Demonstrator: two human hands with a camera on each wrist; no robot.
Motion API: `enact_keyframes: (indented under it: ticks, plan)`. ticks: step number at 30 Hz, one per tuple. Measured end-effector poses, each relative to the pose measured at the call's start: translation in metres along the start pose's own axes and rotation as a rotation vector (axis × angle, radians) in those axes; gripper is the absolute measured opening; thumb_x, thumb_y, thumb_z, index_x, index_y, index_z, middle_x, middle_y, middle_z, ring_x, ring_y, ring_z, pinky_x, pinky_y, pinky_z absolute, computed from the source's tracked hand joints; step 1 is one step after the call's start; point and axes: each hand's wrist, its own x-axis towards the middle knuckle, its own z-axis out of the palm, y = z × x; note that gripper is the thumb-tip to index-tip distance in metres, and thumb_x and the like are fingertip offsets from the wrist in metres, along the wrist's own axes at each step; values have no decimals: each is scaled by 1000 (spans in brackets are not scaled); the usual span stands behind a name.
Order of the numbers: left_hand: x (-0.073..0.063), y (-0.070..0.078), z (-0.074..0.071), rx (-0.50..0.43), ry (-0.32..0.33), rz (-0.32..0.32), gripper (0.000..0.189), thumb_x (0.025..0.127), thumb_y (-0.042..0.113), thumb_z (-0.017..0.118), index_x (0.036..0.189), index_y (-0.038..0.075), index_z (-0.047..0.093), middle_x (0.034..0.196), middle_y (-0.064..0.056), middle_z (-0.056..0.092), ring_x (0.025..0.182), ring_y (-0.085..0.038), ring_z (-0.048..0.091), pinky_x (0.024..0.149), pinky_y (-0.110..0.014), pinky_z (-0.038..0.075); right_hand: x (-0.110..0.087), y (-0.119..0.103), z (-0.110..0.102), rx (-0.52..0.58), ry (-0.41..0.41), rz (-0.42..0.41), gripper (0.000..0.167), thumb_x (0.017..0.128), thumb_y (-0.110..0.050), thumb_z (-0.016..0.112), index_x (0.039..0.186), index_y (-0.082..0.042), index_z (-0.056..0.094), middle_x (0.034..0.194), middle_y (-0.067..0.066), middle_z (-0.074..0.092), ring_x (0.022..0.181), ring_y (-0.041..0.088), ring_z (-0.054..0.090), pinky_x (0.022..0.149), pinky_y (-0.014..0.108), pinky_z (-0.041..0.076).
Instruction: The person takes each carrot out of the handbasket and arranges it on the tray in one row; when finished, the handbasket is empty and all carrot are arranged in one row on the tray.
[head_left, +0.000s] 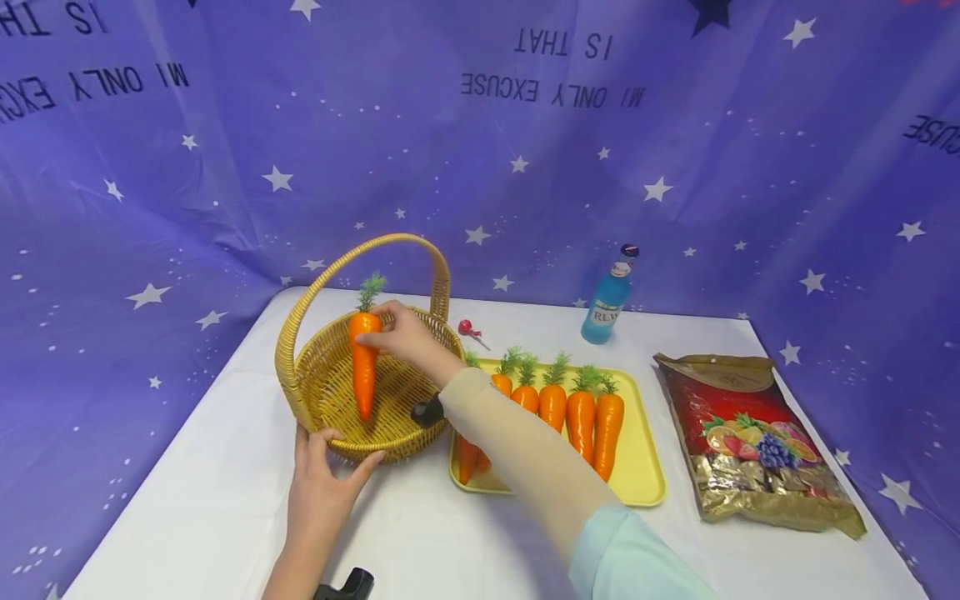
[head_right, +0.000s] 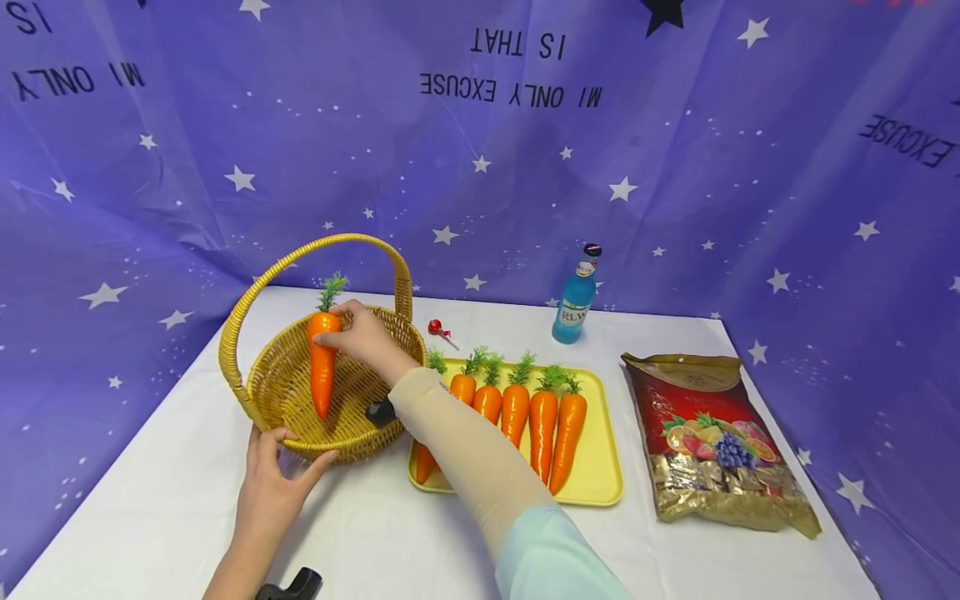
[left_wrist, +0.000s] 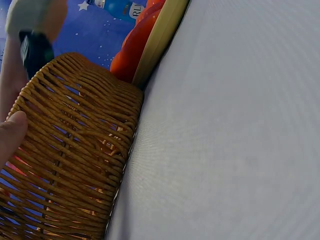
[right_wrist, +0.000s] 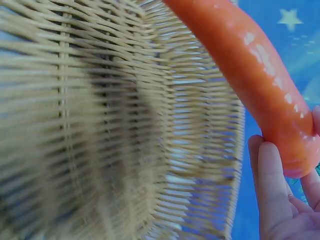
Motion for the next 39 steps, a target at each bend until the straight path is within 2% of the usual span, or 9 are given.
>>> enact_keyframes:
  ticks: [2,5,9,14,17,26,29,33,39]
  plan:
    - [0,-1,0,0,-2,-6,71,76,50,78,118,8,39,158,-24,-4,139,-50,15,103,-63,28,-10,-3,-13,-1,7,-23,46,85,-19,76,125,-10,53,97,7,64,84,15,65,74,31,56]
    - [-1,-2,0,-5,6,0,70,77,49,78,117,8,39,158,-23,-3,139,-50,15,102,-64,29,-26,-8,-32,13,14,-52,47,85,-22,76,125,-13,53,100,6,66,89,15,66,76,30,55]
    - [-3,-2,-4,1,-5,-7,72,77,50,77,119,7,38,157,-26,-5,138,-52,14,101,-66,29,-51,-14,-56,49,23,-82,49,85,-25,76,127,-17,52,102,6,67,93,17,65,80,35,54]
    - [-4,-1,-5,23,-33,-34,76,78,55,74,123,6,36,157,-26,-8,137,-54,13,99,-66,30,-89,-14,-89,89,33,-115,51,86,-25,75,129,-17,51,107,11,67,97,23,65,85,41,53]
    - [-5,-1,-4,25,-34,-38,75,78,54,74,122,7,36,157,-26,-8,137,-54,13,99,-66,31,-113,-8,-111,92,70,-116,50,87,-23,74,130,-16,50,109,14,66,98,26,65,84,42,54]
    - [-5,0,-3,9,-23,-13,74,78,51,76,122,6,36,158,-21,-8,138,-51,12,99,-66,31,-181,28,-189,-25,252,-84,53,89,-25,71,135,-13,48,113,17,63,95,26,65,80,40,55]
    - [-4,1,-3,5,-19,-4,74,79,49,76,122,5,36,158,-22,-8,138,-51,12,99,-66,30,-201,43,-215,-85,311,-63,55,90,-26,71,137,-10,47,114,20,62,94,24,65,81,41,55]
    - [-3,3,-3,4,-15,16,73,79,47,77,122,5,36,157,-23,-7,138,-53,12,97,-67,31,-222,64,-243,-187,390,5,56,90,-29,70,137,-8,48,113,23,62,95,26,65,81,42,55]
    - [-3,4,0,4,-19,26,74,79,47,77,122,5,36,157,-23,-8,138,-52,11,98,-67,31,-245,95,-265,-372,464,174,62,89,-35,70,138,-5,46,114,24,60,96,32,62,78,43,56]
